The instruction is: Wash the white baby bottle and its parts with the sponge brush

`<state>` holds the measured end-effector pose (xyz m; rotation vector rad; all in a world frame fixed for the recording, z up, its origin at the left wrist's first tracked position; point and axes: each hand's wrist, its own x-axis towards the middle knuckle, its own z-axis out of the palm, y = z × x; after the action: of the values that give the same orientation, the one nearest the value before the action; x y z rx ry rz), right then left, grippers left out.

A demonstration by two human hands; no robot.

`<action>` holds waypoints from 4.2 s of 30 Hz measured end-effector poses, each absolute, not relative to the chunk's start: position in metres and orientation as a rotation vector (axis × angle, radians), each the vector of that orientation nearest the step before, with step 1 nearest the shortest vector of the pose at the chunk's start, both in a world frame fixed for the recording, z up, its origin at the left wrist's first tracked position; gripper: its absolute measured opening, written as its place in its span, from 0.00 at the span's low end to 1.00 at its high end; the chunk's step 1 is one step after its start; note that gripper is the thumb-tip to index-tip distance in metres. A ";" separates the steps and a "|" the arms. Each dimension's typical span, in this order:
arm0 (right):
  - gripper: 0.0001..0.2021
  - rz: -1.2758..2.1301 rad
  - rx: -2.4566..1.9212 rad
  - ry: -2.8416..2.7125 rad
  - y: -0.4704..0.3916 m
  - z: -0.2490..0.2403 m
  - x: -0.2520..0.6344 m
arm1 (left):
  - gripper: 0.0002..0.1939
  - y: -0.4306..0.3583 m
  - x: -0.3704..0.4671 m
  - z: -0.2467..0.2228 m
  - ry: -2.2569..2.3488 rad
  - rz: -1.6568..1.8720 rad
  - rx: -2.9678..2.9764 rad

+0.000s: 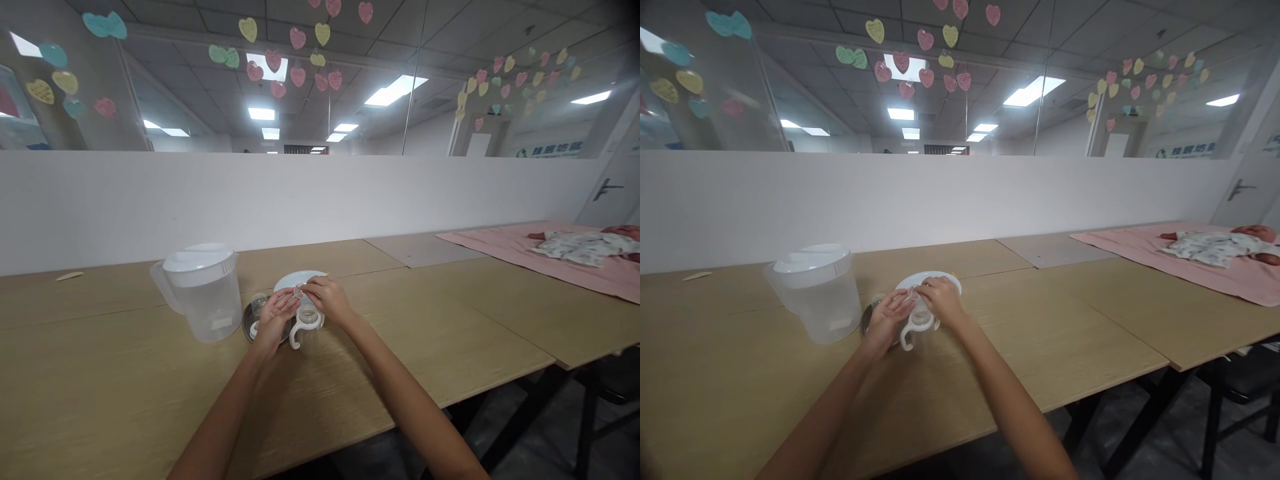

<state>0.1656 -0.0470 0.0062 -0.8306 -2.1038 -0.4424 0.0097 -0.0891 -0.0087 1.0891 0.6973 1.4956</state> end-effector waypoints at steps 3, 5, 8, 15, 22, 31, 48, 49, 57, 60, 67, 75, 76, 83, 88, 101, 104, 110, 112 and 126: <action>0.08 -0.503 -0.823 -2.206 -0.046 0.006 0.168 | 0.21 -0.090 0.011 -0.010 0.710 1.479 1.133; 0.09 -0.544 -0.824 -2.239 -0.047 0.007 0.169 | 0.21 -0.090 0.011 -0.010 0.703 1.470 1.133; 0.09 -0.544 -0.823 -2.245 -0.047 0.006 0.169 | 0.22 -0.090 0.012 -0.010 0.666 1.456 1.120; 0.11 -0.326 -0.840 -2.043 -0.047 0.004 0.165 | 0.18 -0.088 0.010 -0.009 0.778 1.594 1.243; 0.09 -0.019 -0.948 -1.695 -0.048 -0.001 0.166 | 0.14 -0.087 0.003 -0.009 1.120 1.751 1.532; 0.07 0.388 -0.770 -1.442 -0.050 -0.002 0.163 | 0.15 -0.093 -0.001 -0.003 1.104 1.910 1.658; 0.15 0.806 -0.627 -0.969 -0.022 0.002 0.181 | 0.13 -0.093 -0.006 0.001 0.984 1.748 1.478; 0.15 0.825 -0.612 -0.940 -0.020 0.002 0.182 | 0.13 -0.093 -0.006 0.001 0.976 1.745 1.463; 0.13 1.092 -0.466 -0.956 -0.030 0.006 0.172 | 0.11 -0.090 -0.008 -0.007 1.136 1.766 1.728; 0.11 1.199 -0.410 -1.039 -0.038 0.010 0.165 | 0.13 -0.091 -0.008 -0.009 1.217 1.771 1.836; 0.14 1.167 -0.452 -1.155 -0.043 0.011 0.155 | 0.11 -0.093 -0.006 -0.010 1.231 1.778 1.865; 0.18 1.018 -0.550 -1.084 -0.045 0.012 0.157 | 0.09 -0.095 -0.003 -0.003 1.469 1.607 2.533; 0.18 0.974 -0.566 -1.062 -0.045 0.013 0.158 | 0.11 -0.096 -0.003 -0.001 1.543 1.557 2.679; 0.15 0.819 -0.604 -0.874 -0.044 0.016 0.165 | 0.12 -0.099 0.000 0.006 1.727 1.498 3.056; 0.13 0.757 -0.598 -0.697 -0.030 0.018 0.181 | 0.13 -0.099 0.004 0.008 1.687 1.469 2.995; 0.07 0.511 -0.858 -0.280 0.017 -0.033 0.248 | 0.17 -0.064 -0.013 0.032 1.378 1.624 2.098; 0.07 0.497 -0.888 -0.284 0.021 -0.040 0.243 | 0.15 -0.050 -0.005 0.032 1.410 1.494 2.135; 0.06 0.439 -0.915 -0.159 0.026 -0.047 0.255 | 0.15 -0.034 0.003 0.029 1.633 1.048 2.529; 0.05 0.429 -0.924 -0.128 0.029 -0.049 0.257 | 0.15 -0.032 0.004 0.027 1.684 0.867 2.624; 0.05 0.534 -0.994 -0.217 0.037 -0.063 0.250 | 0.09 -0.006 0.005 0.013 1.377 1.015 2.011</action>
<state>0.2495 0.0373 -0.0627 -0.9943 -0.2174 0.5345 0.0055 -0.0059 0.0126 2.0113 1.3765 1.0146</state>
